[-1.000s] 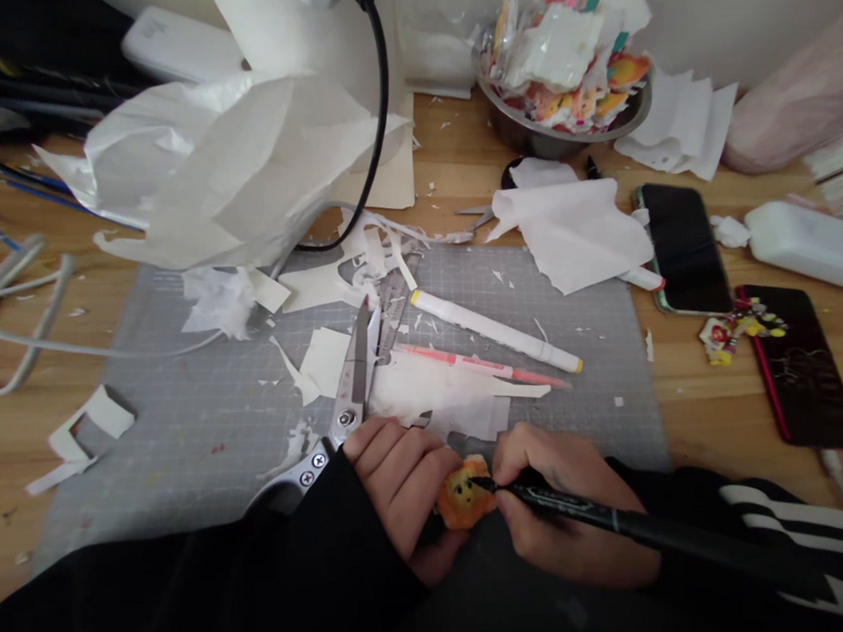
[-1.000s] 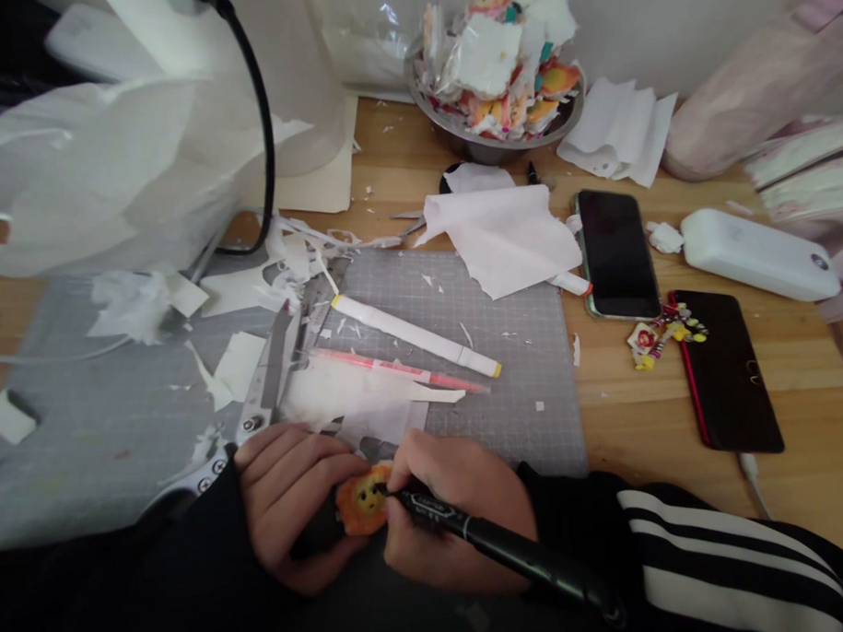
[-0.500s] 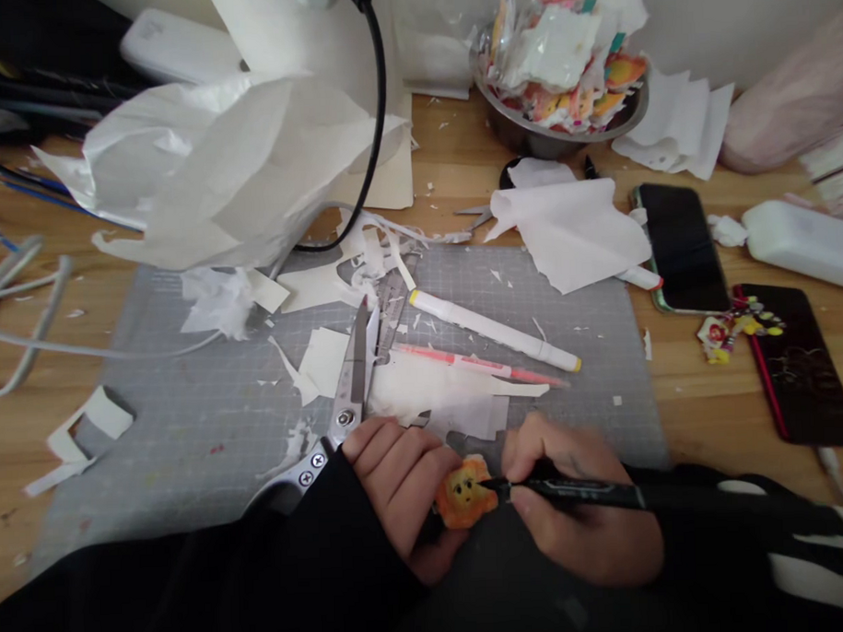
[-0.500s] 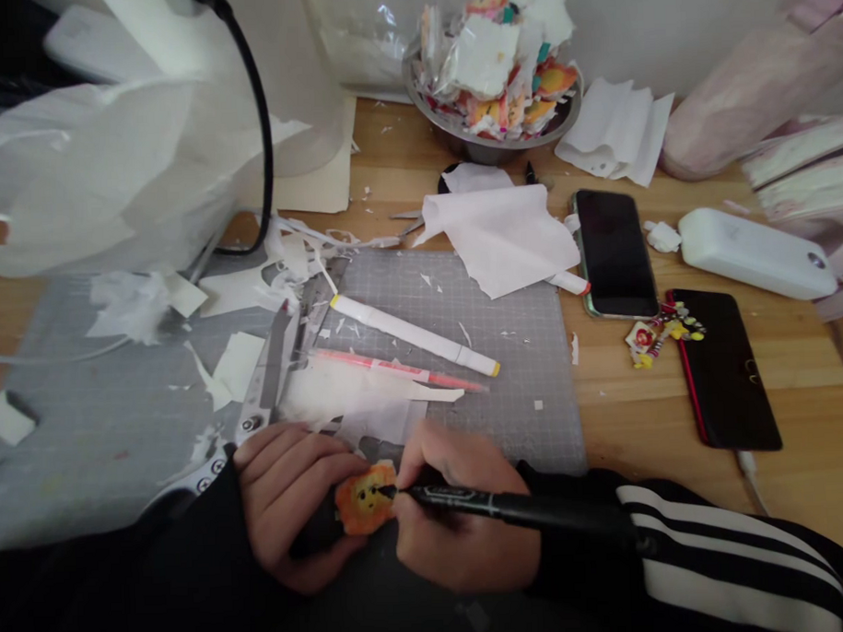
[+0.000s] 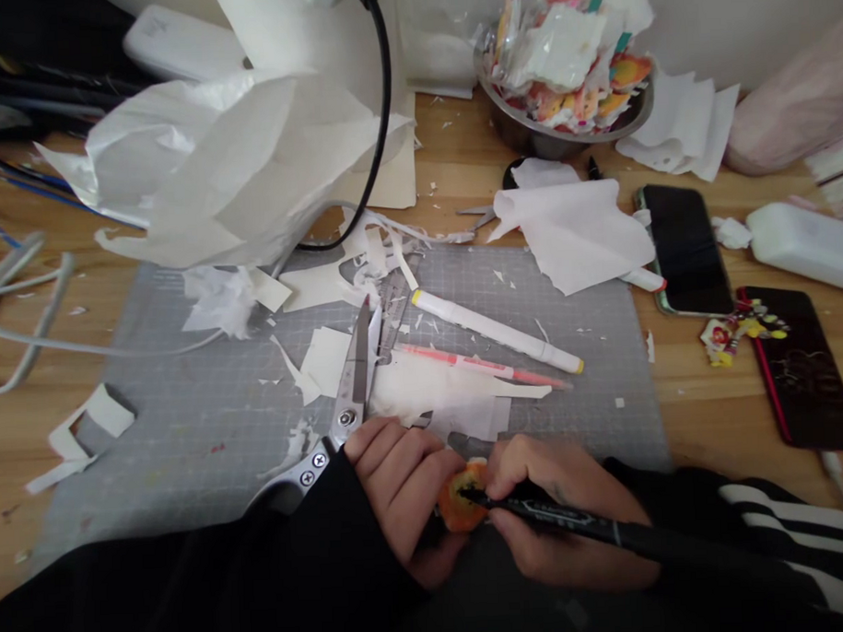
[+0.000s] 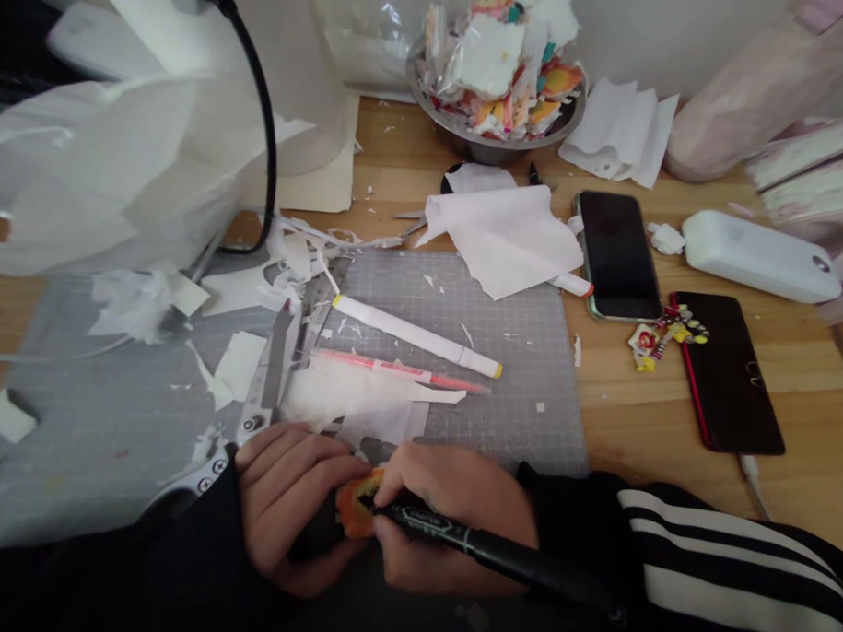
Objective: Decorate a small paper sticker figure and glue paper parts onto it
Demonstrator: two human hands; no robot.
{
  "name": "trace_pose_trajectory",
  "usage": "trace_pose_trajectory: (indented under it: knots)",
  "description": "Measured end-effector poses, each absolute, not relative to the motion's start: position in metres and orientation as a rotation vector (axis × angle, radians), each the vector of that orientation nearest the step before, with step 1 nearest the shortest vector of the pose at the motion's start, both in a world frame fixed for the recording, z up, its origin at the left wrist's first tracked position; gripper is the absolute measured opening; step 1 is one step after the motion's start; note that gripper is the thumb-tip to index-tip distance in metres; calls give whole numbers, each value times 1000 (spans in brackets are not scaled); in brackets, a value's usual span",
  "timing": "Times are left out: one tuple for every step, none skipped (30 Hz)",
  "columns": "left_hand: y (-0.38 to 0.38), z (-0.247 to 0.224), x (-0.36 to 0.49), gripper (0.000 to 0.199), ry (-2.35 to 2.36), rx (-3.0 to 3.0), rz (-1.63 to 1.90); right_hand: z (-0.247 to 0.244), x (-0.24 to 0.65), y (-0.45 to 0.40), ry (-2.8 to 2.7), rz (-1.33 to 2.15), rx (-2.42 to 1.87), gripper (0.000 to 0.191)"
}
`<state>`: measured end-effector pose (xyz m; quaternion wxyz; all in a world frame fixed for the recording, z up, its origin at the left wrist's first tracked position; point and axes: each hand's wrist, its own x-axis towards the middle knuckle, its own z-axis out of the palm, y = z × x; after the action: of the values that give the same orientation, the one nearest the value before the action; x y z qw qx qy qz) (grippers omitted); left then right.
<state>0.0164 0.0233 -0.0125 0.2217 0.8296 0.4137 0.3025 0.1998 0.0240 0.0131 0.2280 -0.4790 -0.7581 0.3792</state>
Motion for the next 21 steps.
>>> trace_pose_trajectory:
  knots:
    - [23, -12, 16, 16, 1143, 2295, 832, 13, 200, 24, -2101, 1026, -1319, 5]
    - [23, -12, 16, 16, 1145, 2299, 831, 12, 199, 23, -2114, 1005, -1318, 5]
    - [23, -12, 17, 16, 1146, 2301, 831, 11, 199, 23, -2126, 983, -1317, 6]
    - [23, -12, 17, 16, 1149, 2302, 834, 11, 199, 23, -2135, 957, -1315, 6]
    - [23, -12, 17, 16, 1151, 2301, 838, 10, 199, 23, -2144, 940, -1314, 7]
    - [23, -12, 17, 16, 1151, 2299, 842, 10, 199, 23, -2153, 935, -1311, 7]
    - [23, -12, 17, 15, 1148, 2298, 843, 10, 199, 23, -2159, 935, -1311, 8]
    - [23, -12, 17, 15, 1143, 2298, 841, 10, 199, 23, -2165, 943, -1310, 8]
    - [23, -12, 16, 15, 1138, 2299, 838, 10, 199, 23, -2167, 948, -1310, 7]
    - [23, -12, 16, 15, 1134, 2300, 837, 10, 199, 23, -2167, 955, -1309, 7]
    - [23, -12, 16, 15, 1133, 2302, 838, 10, 199, 23, -2164, 963, -1307, 8]
    - [23, -13, 16, 15, 1135, 2303, 843, 10, 200, 23, -2155, 966, -1310, 8]
    - [23, -13, 16, 16, 1138, 2302, 847, 11, 200, 23, -2142, 974, -1317, 8]
    - [23, -13, 17, 16, 1139, 2300, 850, 11, 200, 23, -2123, 991, -1323, 8]
    - [23, -13, 17, 17, 1140, 2296, 850, 11, 200, 23, -2100, 1010, -1331, 7]
    - [23, -13, 17, 17, 1140, 2293, 848, 12, 201, 24, -2081, 1031, -1340, 7]
    - [23, -13, 17, 17, 1140, 2288, 844, 12, 201, 24, -2064, 1045, -1347, 7]
    - [23, -13, 17, 17, 1141, 2285, 841, 13, 201, 24, -2054, 1051, -1351, 7]
    - [23, -13, 17, 17, 1144, 2284, 838, 13, 201, 24, -2053, 1053, -1350, 7]
    - [23, -12, 17, 17, 1147, 2285, 837, 13, 201, 25, -2058, 1042, -1348, 7]
    - [23, -12, 17, 17, 1148, 2287, 836, 13, 200, 25, -2069, 1030, -1346, 7]
